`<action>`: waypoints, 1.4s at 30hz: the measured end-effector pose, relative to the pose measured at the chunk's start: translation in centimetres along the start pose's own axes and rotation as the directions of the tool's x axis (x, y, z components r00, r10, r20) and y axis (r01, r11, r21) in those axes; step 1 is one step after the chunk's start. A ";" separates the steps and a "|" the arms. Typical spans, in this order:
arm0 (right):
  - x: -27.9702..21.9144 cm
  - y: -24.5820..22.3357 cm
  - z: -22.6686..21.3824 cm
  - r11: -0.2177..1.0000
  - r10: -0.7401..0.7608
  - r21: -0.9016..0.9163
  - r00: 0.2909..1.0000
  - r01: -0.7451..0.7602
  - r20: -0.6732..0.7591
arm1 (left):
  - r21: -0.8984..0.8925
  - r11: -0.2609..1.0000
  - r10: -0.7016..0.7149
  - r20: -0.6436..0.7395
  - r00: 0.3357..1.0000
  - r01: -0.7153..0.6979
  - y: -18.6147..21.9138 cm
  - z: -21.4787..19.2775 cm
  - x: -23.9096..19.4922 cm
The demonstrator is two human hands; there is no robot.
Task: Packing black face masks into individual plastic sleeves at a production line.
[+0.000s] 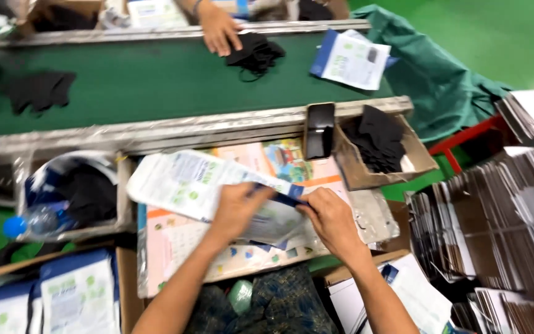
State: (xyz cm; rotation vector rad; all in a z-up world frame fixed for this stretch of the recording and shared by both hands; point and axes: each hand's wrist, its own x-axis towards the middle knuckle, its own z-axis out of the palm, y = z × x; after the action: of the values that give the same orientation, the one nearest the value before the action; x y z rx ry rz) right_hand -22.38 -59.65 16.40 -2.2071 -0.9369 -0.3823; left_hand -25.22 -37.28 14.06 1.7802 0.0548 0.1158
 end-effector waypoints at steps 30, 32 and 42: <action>6.0 35.9 -5.9 0.765 0.634 -0.140 0.774 -0.628 -0.009 | 0.752 0.624 0.234 0.077 0.969 -0.210 -11.2 2.0 -3.9; 5.9 36.1 -6.4 0.781 0.613 -0.208 0.786 -0.589 0.079 | 0.744 0.637 0.237 0.061 0.970 -0.202 -10.8 1.7 -4.2; 5.3 35.1 -5.4 0.843 0.525 -0.380 0.733 -0.381 0.431 | 0.737 0.636 0.356 -0.017 0.934 -0.229 -7.4 1.3 -4.4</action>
State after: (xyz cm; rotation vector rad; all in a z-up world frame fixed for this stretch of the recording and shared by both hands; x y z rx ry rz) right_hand 6.56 -78.10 5.82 -2.7648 -0.5704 0.3780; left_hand -29.28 -37.45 6.34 2.5798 -0.0924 0.5460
